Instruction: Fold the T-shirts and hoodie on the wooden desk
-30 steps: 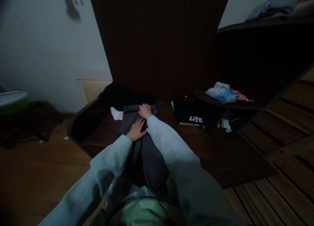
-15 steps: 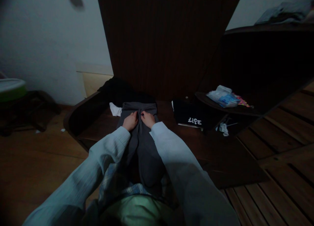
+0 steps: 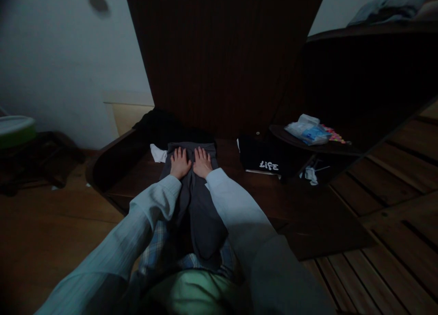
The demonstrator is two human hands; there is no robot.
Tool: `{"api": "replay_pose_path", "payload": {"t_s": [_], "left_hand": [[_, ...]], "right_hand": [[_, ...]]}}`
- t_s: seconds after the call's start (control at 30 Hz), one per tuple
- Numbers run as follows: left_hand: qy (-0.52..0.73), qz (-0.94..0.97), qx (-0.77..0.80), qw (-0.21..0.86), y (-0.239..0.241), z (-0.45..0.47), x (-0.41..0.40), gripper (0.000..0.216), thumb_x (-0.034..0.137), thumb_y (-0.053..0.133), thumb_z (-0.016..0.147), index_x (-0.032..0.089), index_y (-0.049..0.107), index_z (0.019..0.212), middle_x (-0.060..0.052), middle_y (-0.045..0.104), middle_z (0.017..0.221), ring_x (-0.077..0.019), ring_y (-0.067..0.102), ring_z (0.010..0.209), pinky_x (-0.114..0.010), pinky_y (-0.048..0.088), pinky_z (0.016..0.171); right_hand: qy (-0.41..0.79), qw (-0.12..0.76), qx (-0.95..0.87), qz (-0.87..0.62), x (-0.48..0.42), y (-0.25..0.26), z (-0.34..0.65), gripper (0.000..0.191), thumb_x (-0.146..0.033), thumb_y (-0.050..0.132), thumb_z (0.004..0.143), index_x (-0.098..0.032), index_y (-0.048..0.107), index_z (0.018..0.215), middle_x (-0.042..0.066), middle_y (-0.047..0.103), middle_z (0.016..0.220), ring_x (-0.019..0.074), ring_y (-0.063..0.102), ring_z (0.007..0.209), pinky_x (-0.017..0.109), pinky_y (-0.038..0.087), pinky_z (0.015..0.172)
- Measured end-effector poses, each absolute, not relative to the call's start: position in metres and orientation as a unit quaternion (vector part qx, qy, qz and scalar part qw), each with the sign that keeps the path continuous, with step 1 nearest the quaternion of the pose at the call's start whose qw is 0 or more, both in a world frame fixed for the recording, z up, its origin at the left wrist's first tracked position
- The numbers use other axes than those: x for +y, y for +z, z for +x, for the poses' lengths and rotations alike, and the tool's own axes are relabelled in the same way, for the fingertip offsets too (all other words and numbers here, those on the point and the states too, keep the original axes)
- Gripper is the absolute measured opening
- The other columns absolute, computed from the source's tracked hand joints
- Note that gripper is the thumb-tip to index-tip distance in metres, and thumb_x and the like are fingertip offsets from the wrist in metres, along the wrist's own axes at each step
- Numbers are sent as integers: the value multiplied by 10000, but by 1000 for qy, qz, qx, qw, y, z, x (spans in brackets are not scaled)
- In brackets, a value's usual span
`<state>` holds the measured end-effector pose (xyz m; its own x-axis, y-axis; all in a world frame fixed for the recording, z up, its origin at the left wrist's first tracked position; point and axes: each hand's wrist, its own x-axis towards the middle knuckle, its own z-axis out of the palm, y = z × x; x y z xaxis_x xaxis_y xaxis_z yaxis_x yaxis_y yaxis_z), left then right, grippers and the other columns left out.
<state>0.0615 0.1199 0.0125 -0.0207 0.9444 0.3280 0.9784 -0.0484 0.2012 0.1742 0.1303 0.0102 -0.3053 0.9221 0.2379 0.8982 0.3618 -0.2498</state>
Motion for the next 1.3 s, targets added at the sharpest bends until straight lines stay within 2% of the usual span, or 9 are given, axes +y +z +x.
{"api": "replay_pose_path", "payload": {"t_s": [0.13,0.3,0.43,0.67,0.77,0.87,1.03,1.17,1.3], "left_hand": [[-172,-695,-698,-7,16,57,128,720,371,409,792,6,172,1366,-198,153,1452,-282,141,1336,-420,223,1042],[-143,-723,-675,5,20,43,135,630,461,398,792,70,376,1285,-182,351,1370,-281,307,1264,-387,273,1012],[-150,-731,-664,42,20,37,136,517,429,342,831,97,472,1207,-173,454,1270,-278,392,1191,-384,316,973],[-141,-699,-701,22,18,37,137,572,449,370,820,169,365,1319,-154,217,1442,-304,135,1335,-488,159,1042],[-117,-702,-702,-19,17,37,139,598,472,337,831,186,306,1355,-140,210,1450,-294,127,1340,-496,154,1043],[-135,-701,-699,-30,18,37,141,597,462,364,826,171,329,1346,-144,228,1444,-298,144,1336,-492,153,1046],[-211,-699,-678,-84,35,18,139,407,335,360,844,149,565,1143,-100,500,1278,-217,431,1193,-316,335,984],[-202,-634,-740,-99,51,-18,133,359,331,392,829,122,606,1026,-113,645,1034,-217,597,947,-278,460,780],[-108,-612,-764,-175,52,-38,131,340,433,537,744,115,648,790,-124,681,877,-231,632,846,-251,468,686]], "right_hand": [[77,157,-768,-616,137,13,176,738,-329,444,786,-38,125,1385,206,112,1456,286,137,1335,440,161,1046],[105,123,-794,-586,147,15,187,693,-422,439,802,-114,213,1381,135,211,1449,252,212,1316,381,209,1037],[64,159,-800,-575,149,13,194,557,-475,355,853,-190,345,1331,81,327,1410,227,306,1262,366,252,1015],[47,142,-746,-649,150,9,190,722,-573,350,817,-133,237,1378,185,190,1444,301,187,1318,454,163,1034],[79,123,-745,-651,152,8,188,712,-575,327,823,-135,241,1375,190,186,1444,303,191,1318,467,173,1029],[82,197,-738,-640,154,9,190,649,-492,427,810,-132,311,1337,185,277,1411,287,253,1294,463,217,1020],[183,428,-580,-669,154,14,216,368,-231,465,813,-123,463,1165,142,534,1188,157,527,1049,286,426,875],[319,413,-502,-689,154,14,240,249,-203,555,774,-92,528,996,72,656,732,101,587,563,201,472,514],[367,385,-513,-673,155,17,244,125,-187,660,691,-125,552,697,-56,487,372,59,426,323,150,337,345]]}}
